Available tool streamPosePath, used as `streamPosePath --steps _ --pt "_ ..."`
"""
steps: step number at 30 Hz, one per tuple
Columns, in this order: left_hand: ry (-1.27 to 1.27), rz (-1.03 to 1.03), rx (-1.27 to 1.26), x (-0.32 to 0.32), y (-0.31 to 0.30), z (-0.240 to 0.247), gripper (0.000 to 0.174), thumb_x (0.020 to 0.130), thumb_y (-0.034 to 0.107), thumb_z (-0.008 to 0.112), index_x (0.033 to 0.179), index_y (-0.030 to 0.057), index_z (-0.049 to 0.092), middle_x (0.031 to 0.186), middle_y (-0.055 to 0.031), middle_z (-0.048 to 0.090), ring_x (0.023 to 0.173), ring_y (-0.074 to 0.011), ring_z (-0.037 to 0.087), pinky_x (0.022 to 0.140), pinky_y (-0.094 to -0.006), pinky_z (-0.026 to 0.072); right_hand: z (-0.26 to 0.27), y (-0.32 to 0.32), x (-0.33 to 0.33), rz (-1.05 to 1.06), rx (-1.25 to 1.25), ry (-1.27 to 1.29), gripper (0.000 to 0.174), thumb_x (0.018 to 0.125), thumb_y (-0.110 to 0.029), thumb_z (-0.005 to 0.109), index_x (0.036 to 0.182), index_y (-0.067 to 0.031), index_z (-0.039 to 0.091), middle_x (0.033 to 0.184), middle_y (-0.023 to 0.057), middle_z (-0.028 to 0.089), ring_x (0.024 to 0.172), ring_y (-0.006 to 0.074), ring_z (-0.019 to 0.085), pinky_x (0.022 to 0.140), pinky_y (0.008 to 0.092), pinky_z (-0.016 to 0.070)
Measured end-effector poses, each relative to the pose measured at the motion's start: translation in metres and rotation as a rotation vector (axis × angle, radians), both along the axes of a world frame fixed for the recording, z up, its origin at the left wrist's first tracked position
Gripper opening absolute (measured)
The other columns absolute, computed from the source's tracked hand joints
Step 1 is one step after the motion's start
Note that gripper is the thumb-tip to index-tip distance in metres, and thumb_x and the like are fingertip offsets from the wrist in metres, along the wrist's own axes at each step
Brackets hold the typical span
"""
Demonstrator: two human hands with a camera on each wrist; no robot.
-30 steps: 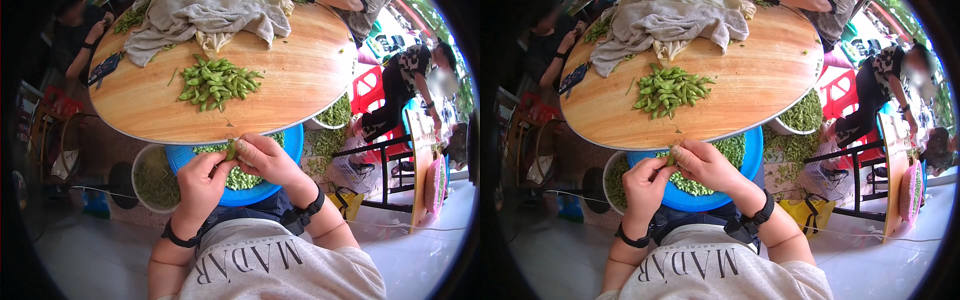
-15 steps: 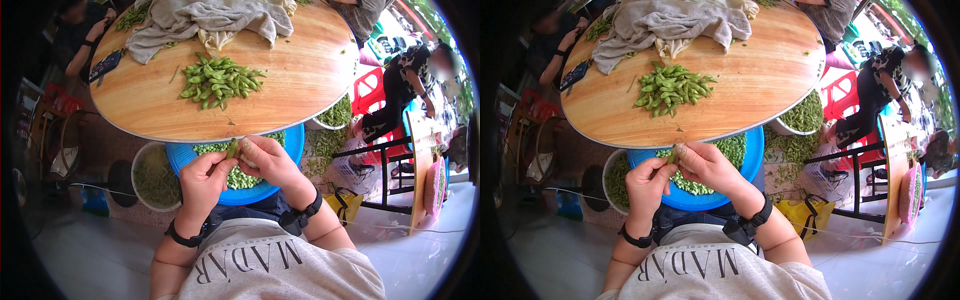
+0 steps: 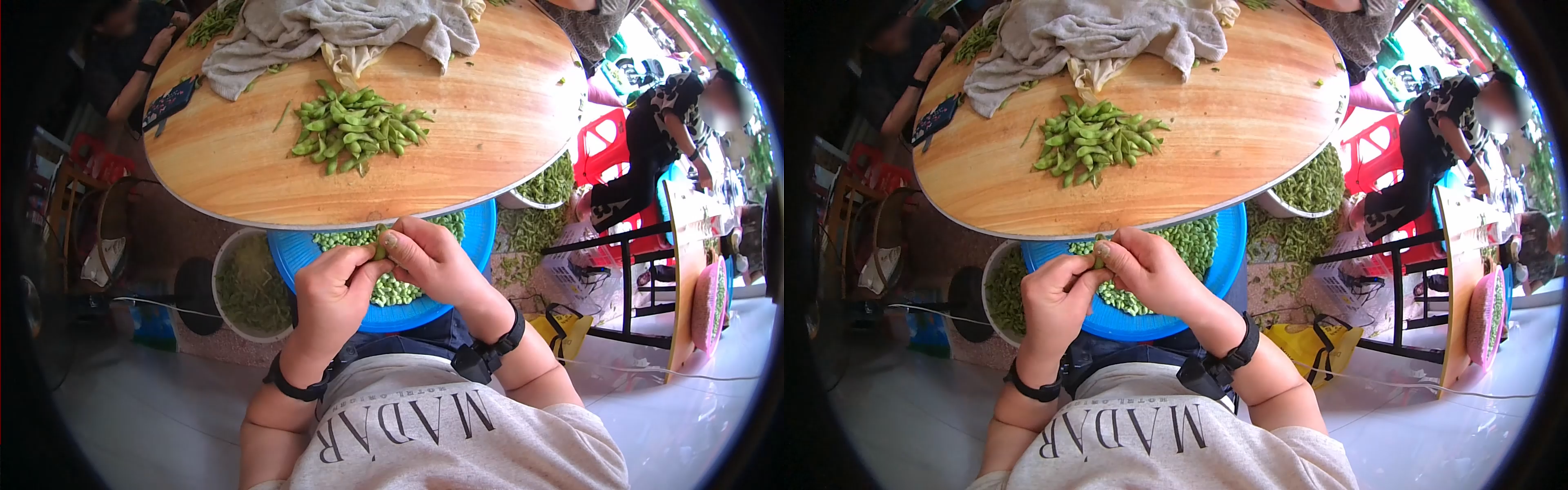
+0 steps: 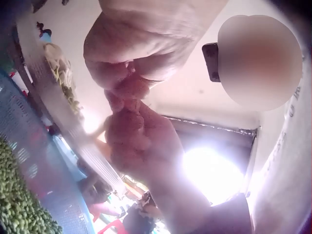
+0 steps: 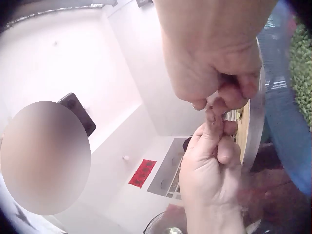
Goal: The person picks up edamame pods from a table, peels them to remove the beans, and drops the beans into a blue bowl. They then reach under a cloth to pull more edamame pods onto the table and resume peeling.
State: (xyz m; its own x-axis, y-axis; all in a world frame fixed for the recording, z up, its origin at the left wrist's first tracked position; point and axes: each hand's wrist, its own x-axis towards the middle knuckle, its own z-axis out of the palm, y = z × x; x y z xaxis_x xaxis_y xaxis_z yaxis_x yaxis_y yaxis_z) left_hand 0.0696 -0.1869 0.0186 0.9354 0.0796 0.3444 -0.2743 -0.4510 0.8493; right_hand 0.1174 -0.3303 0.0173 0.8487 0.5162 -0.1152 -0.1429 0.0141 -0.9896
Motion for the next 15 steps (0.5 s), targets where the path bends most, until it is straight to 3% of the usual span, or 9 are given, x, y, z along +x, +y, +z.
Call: streamPosePath --steps 3,9,12,15 --pt "0.241 0.017 -0.397 -0.004 -0.005 -0.002 0.007 0.077 0.003 0.066 0.08 -0.0022 0.062 0.063 -0.0058 0.059 0.042 -0.0055 0.046 0.038 -0.0187 0.0335 0.0 -0.001 0.0 0.007 0.021 0.029 0.026 0.092 -0.025 0.048 0.082 -0.0015 0.054 0.06 -0.0018 0.047 0.053 0.0047 0.041 0.046 0.0196 0.0337" --pt "0.542 -0.061 -1.016 -0.002 0.007 -0.004 0.014 0.084 0.012 0.06 0.083 -0.0011 0.062 0.064 -0.0087 0.059 0.041 -0.0076 0.045 0.038 -0.0185 0.0335 -0.015 -0.004 -0.001 0.071 0.21 0.098 0.024 0.093 -0.024 0.047 0.082 -0.0029 0.051 0.059 -0.0021 0.046 0.052 0.0044 0.039 0.045 0.019 0.031" --pt "0.622 -0.107 -1.181 -0.001 0.012 -0.008 0.016 0.085 0.015 0.059 0.083 -0.0007 0.061 0.063 -0.0091 0.058 0.04 -0.0073 0.042 0.037 -0.0182 0.0319 -0.02 -0.006 0.001 0.125 0.252 0.132 0.027 0.093 -0.026 0.047 0.079 -0.003 0.052 0.059 -0.0027 0.046 0.052 0.0042 0.039 0.046 0.0191 0.0314" --pt "0.553 -0.062 -1.059 -0.004 0.009 -0.012 0.014 0.084 0.013 0.058 0.079 0.0001 0.06 0.062 -0.0084 0.057 0.038 -0.0068 0.039 0.036 -0.017 0.0303 -0.007 -0.015 0.007 0.175 0.004 0.091 0.025 0.089 -0.024 0.054 0.079 -0.0014 0.056 0.058 -0.0019 0.046 0.053 0.0046 0.041 0.046 0.0204 0.0336"
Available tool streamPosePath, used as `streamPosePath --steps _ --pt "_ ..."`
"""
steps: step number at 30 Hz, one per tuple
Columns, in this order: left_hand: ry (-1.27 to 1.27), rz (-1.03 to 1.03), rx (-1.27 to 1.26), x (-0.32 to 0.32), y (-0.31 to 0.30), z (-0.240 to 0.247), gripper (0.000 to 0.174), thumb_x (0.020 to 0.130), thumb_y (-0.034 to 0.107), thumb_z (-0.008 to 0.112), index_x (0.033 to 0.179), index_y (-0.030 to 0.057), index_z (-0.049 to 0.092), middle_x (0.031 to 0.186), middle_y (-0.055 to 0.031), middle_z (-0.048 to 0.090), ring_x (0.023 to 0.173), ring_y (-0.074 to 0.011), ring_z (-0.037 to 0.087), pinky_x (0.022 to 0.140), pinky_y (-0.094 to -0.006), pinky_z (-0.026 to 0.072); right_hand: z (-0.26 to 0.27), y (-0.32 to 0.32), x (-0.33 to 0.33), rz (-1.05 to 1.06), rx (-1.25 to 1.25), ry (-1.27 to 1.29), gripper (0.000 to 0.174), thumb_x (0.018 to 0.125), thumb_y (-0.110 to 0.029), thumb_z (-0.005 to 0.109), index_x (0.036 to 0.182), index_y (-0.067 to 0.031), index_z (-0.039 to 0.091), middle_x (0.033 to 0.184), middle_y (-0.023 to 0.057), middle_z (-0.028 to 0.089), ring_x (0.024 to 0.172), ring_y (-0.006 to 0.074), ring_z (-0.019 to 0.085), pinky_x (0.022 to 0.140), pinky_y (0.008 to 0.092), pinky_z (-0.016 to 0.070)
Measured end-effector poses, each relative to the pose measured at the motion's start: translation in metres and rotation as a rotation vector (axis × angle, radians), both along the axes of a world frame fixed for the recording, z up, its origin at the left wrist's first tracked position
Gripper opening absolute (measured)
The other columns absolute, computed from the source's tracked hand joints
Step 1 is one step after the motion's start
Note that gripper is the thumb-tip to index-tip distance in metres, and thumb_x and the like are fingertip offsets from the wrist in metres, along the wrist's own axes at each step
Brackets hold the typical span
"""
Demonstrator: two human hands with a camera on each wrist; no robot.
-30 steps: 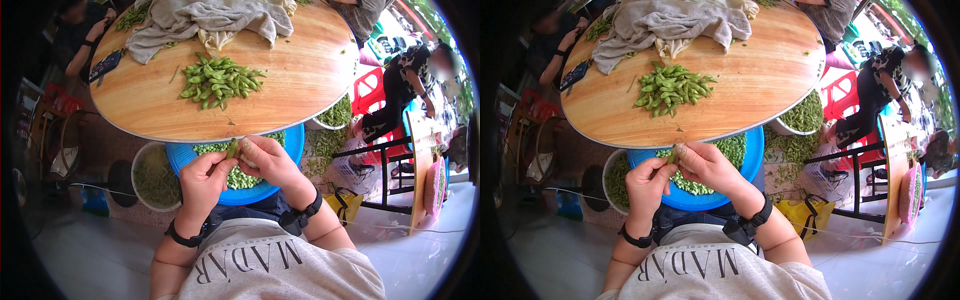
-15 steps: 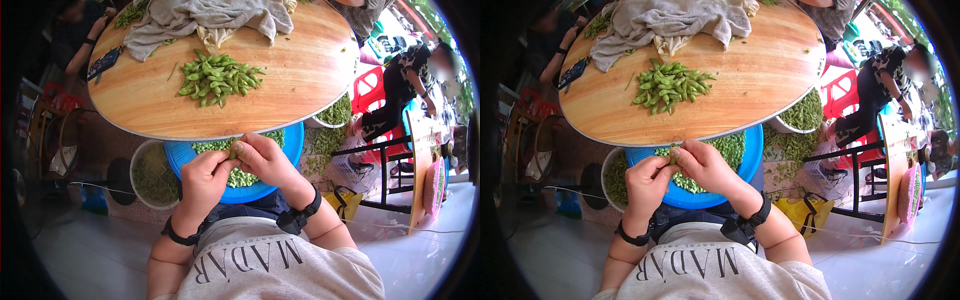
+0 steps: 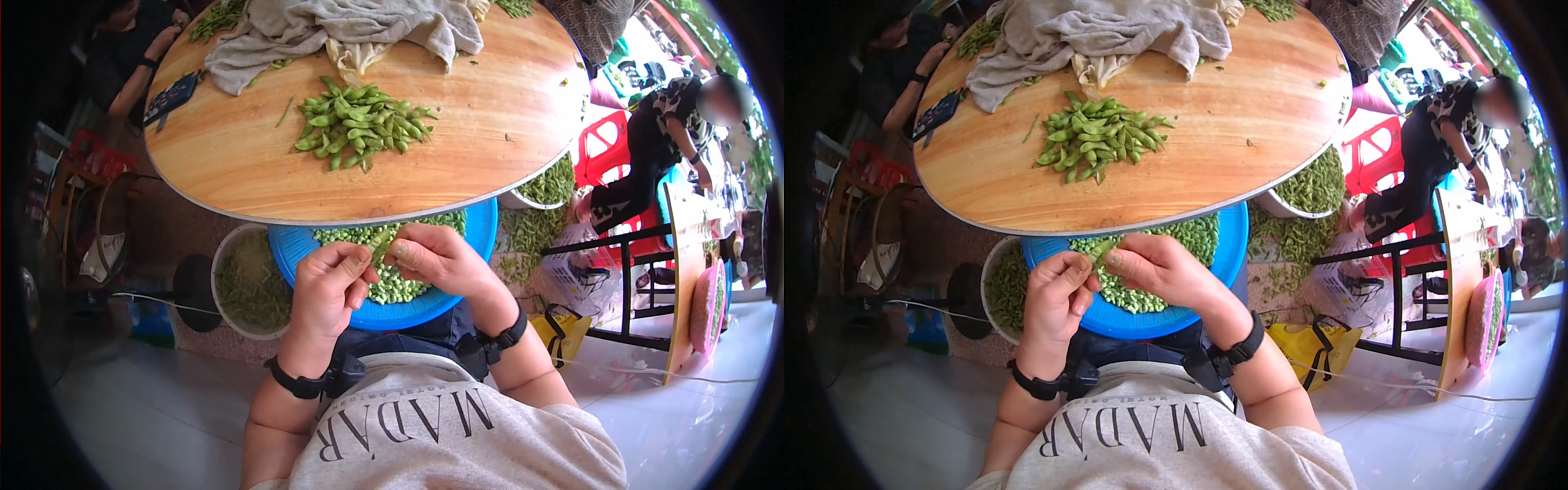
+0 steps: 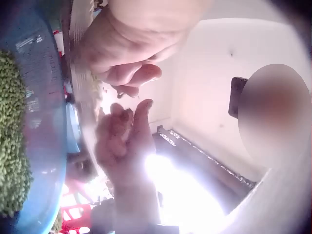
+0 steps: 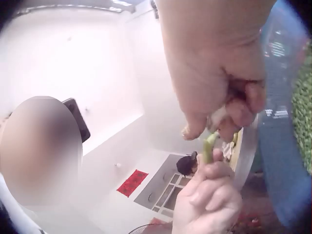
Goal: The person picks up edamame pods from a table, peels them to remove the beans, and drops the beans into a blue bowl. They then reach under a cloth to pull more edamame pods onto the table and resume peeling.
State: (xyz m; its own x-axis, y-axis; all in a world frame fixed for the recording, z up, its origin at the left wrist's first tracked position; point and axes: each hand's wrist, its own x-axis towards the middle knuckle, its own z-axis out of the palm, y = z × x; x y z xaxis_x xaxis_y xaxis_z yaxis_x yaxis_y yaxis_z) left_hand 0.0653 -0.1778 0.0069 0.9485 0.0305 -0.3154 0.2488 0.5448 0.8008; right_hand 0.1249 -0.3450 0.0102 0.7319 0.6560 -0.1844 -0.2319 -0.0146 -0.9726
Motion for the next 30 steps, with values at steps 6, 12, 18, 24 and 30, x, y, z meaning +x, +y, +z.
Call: streamPosePath --steps 6,12,18,24,30 --pt "-0.053 0.023 0.496 -0.005 -0.01 0.012 0.009 0.084 0.008 0.059 0.081 -0.0001 0.06 0.061 -0.0055 0.056 0.041 -0.0044 0.042 0.037 -0.0167 0.0295 0.015 0.005 -0.001 -0.149 -0.213 -0.518 0.028 0.079 -0.019 0.067 0.096 0.0013 0.059 0.068 0.0022 0.056 0.064 0.0059 0.048 0.057 0.0225 0.0415" --pt "-0.177 -0.063 0.388 -0.004 -0.01 0.0 0.014 0.086 0.013 0.057 0.083 -0.0002 0.059 0.061 -0.0042 0.056 0.042 -0.0038 0.041 0.038 -0.0164 0.0299 0.007 0.001 -0.001 -0.077 -0.125 -0.368 0.027 0.079 -0.02 0.068 0.093 0.0008 0.059 0.068 -0.0007 0.056 0.064 0.0039 0.047 0.054 0.021 0.0399" --pt "-0.082 -0.206 0.148 -0.005 0.002 0.001 0.011 0.089 0.009 0.051 0.088 -0.0008 0.057 0.065 -0.0036 0.055 0.045 -0.0045 0.041 0.042 -0.0172 0.0333 0.003 -0.006 0.005 0.015 0.018 -0.009 0.02 0.078 -0.014 0.067 0.09 0.0005 0.06 0.063 -0.0035 0.053 0.054 0.0026 0.048 0.048 0.0176 0.0377" --pt "-0.105 -0.228 0.24 -0.007 0.001 -0.005 0.011 0.088 0.008 0.051 0.089 -0.0009 0.057 0.066 -0.0036 0.056 0.047 -0.0047 0.044 0.043 -0.0173 0.0354 -0.008 0.0 -0.003 -0.066 0.029 0.016 0.016 0.077 -0.016 0.061 0.083 -0.0004 0.06 0.062 -0.0023 0.052 0.052 0.0029 0.046 0.044 0.0183 0.0368" --pt "-0.212 -0.175 0.352 -0.01 -0.004 -0.01 0.011 0.089 0.009 0.052 0.089 -0.0012 0.057 0.066 -0.0026 0.056 0.048 -0.0056 0.046 0.043 -0.0187 0.037 -0.002 0.0 -0.004 -0.063 -0.024 0.037 0.016 0.077 -0.016 0.062 0.082 0.0 0.06 0.062 -0.0016 0.053 0.056 0.0034 0.047 0.048 0.0198 0.0386"
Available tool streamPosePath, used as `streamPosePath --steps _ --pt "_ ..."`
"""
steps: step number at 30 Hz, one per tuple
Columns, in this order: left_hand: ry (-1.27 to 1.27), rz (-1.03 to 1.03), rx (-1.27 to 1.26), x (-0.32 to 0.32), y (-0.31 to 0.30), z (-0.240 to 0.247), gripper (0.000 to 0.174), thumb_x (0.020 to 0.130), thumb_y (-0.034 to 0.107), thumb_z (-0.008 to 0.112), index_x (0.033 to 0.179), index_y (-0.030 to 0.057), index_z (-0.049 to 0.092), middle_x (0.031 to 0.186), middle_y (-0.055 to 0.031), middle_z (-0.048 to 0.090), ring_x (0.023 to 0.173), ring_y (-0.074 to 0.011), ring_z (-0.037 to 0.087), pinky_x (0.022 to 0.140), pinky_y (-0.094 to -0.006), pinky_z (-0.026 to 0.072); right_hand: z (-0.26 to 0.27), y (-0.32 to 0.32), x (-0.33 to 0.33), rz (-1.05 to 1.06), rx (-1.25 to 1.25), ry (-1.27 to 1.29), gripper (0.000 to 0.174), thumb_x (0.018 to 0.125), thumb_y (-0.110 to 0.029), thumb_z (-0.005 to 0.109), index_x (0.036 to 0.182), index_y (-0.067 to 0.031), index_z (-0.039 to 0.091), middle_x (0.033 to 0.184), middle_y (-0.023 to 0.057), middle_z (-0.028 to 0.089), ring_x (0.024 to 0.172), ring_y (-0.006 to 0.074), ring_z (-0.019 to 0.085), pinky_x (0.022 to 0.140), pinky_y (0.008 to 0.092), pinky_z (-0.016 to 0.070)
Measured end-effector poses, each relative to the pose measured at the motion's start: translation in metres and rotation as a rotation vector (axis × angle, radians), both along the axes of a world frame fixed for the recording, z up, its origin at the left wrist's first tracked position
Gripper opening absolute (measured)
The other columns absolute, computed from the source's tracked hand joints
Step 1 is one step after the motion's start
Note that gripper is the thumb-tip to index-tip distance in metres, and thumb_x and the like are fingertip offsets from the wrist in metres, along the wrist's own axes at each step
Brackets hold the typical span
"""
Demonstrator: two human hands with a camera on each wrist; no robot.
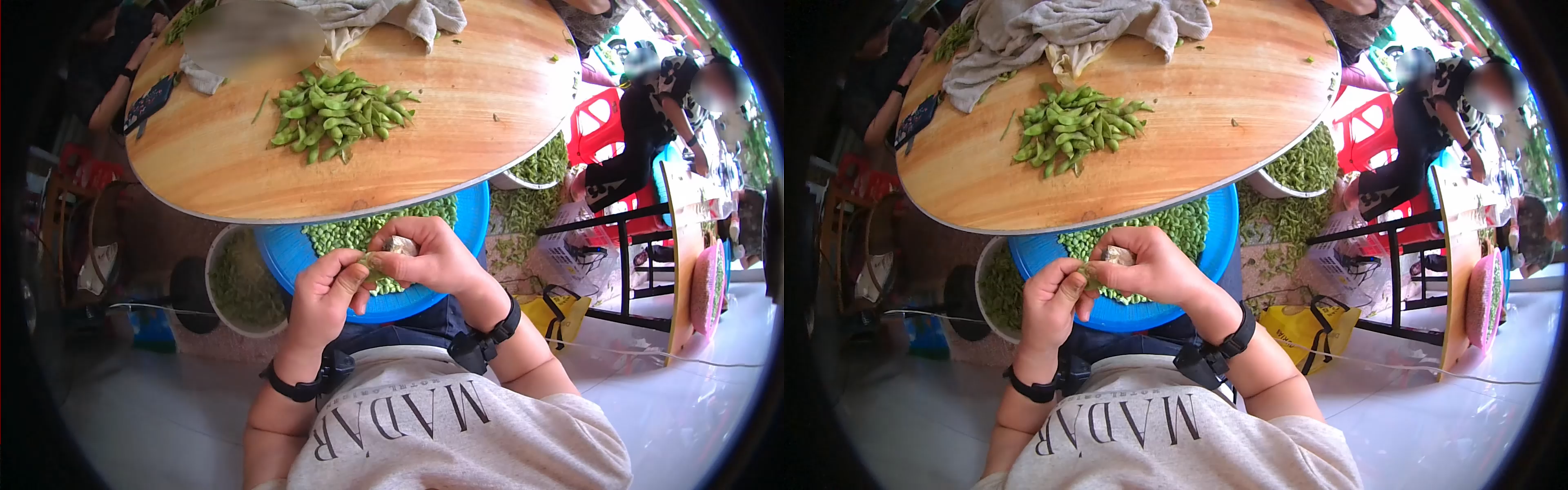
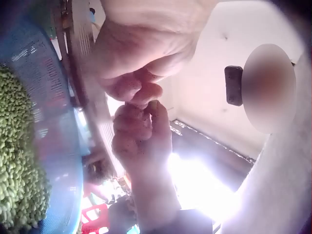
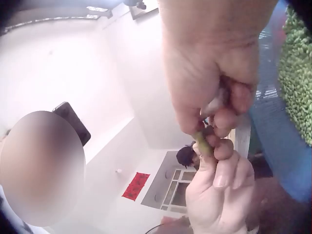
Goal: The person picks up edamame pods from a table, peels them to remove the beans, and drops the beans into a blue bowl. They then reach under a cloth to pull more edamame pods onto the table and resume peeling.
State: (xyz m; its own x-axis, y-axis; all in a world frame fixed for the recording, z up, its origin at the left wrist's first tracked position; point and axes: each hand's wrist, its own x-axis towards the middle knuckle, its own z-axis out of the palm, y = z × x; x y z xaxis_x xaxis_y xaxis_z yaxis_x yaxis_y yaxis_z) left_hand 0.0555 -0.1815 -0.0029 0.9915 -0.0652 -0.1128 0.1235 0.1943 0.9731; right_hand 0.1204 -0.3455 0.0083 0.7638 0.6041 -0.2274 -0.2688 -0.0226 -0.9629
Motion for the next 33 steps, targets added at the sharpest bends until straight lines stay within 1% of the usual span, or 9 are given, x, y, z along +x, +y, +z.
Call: streamPosePath --steps 7,11,15,19,23,25,26,31,33 --pt "0.116 0.074 0.063 -0.004 -0.001 -0.005 0.011 0.088 0.008 0.053 0.086 -0.0018 0.057 0.063 -0.0028 0.056 0.047 -0.0063 0.047 0.042 -0.0203 0.0385 -0.008 0.007 -0.009 -0.077 -0.163 -0.195 0.017 0.074 -0.015 0.062 0.081 0.0011 0.06 0.067 -0.0018 0.055 0.061 0.0048 0.048 0.053 0.0206 0.041" --pt "0.069 0.072 0.211 -0.004 -0.005 0.008 0.013 0.088 0.009 0.051 0.083 -0.0013 0.056 0.058 -0.003 0.053 0.046 -0.0078 0.048 0.041 -0.0212 0.0373 -0.006 0.005 -0.008 -0.095 -0.09 -0.092 0.02 0.074 -0.015 0.06 0.084 0.0025 0.06 0.068 0.0005 0.057 0.064 0.0065 0.051 0.055 0.0232 0.0442" --pt "0.07 0.094 0.141 -0.009 -0.004 0.002 0.019 0.089 0.014 0.051 0.079 -0.0016 0.055 0.059 -0.0048 0.053 0.045 -0.0093 0.047 0.041 -0.0211 0.0363 0.005 -0.008 -0.008 0.064 -0.06 -0.149 0.023 0.077 -0.02 0.064 0.085 0.0005 0.059 0.066 0.0039 0.057 0.063 0.0084 0.053 0.055 0.025 0.0447" --pt "0.187 0.127 -0.097 -0.007 -0.006 -0.012 0.017 0.089 0.013 0.049 0.082 -0.0016 0.054 0.06 -0.0071 0.055 0.041 -0.0101 0.046 0.038 -0.0212 0.0363 -0.013 -0.007 -0.008 0.024 -0.033 -0.314 0.025 0.076 -0.022 0.066 0.077 0.0009 0.056 0.064 0.0081 0.055 0.058 0.0142 0.053 0.053 0.0298 0.0434" --pt "0.297 0.131 -0.137 -0.002 -0.015 -0.014 0.017 0.088 0.015 0.05 0.08 0.0007 0.055 0.058 -0.005 0.053 0.044 -0.0104 0.045 0.041 -0.0216 0.0351 -0.035 -0.003 -0.013 -0.14 -0.088 -0.583 0.023 0.069 -0.019 0.062 0.075 0.0019 0.054 0.059 0.0149 0.051 0.053 0.0239 0.053 0.049 0.0337 0.042" --pt "0.384 0.081 -0.11 0.004 -0.012 0.004 0.019 0.089 0.018 0.05 0.085 0.0016 0.059 0.063 -0.0037 0.054 0.051 -0.0122 0.048 0.047 -0.0242 0.038 -0.032 -0.005 -0.017 -0.174 -0.088 -0.541 0.019 0.069 -0.016 0.059 0.075 0.002 0.054 0.058 0.0135 0.05 0.052 0.0214 0.052 0.048 0.0332 0.0415" --pt "0.343 0.029 -0.089 0.004 -0.018 0.013 0.021 0.092 0.021 0.048 0.091 0.0019 0.057 0.068 -0.0002 0.052 0.054 -0.0065 0.044 0.048 -0.0171 0.0344 -0.031 -0.005 -0.021 -0.191 -0.044 -0.492 0.018 0.069 -0.015 0.058 0.074 0.0018 0.054 0.057 0.0129 0.05 0.052 0.0201 0.051 0.048 0.0328 0.0413" --pt "0.343 -0.029 -0.063 0.015 -0.023 0.02 0.018 0.089 0.018 0.053 0.089 0.001 0.056 0.072 -0.0027 0.054 0.058 -0.007 0.047 0.048 -0.0178 0.0355 -0.044 -0.014 -0.02 -0.276 0.116 -0.395 0.011 0.071 -0.011 0.054 0.072 -0.0008 0.053 0.054 0.0041 0.047 0.049 0.0098 0.046 0.045 0.0266 0.0384" --pt "0.333 -0.095 -0.032 0.022 -0.016 0.012 0.016 0.088 0.017 0.054 0.088 0.0012 0.056 0.072 -0.0037 0.056 0.055 -0.0077 0.048 0.046 -0.0185 0.0356 -0.04 -0.019 -0.024 -0.27 0.253 -0.093 0.008 0.067 -0.006 0.052 0.067 0.0018 0.049 0.054 0.0057 0.048 0.042 0.0148 0.049 0.039 0.0322 0.0388"
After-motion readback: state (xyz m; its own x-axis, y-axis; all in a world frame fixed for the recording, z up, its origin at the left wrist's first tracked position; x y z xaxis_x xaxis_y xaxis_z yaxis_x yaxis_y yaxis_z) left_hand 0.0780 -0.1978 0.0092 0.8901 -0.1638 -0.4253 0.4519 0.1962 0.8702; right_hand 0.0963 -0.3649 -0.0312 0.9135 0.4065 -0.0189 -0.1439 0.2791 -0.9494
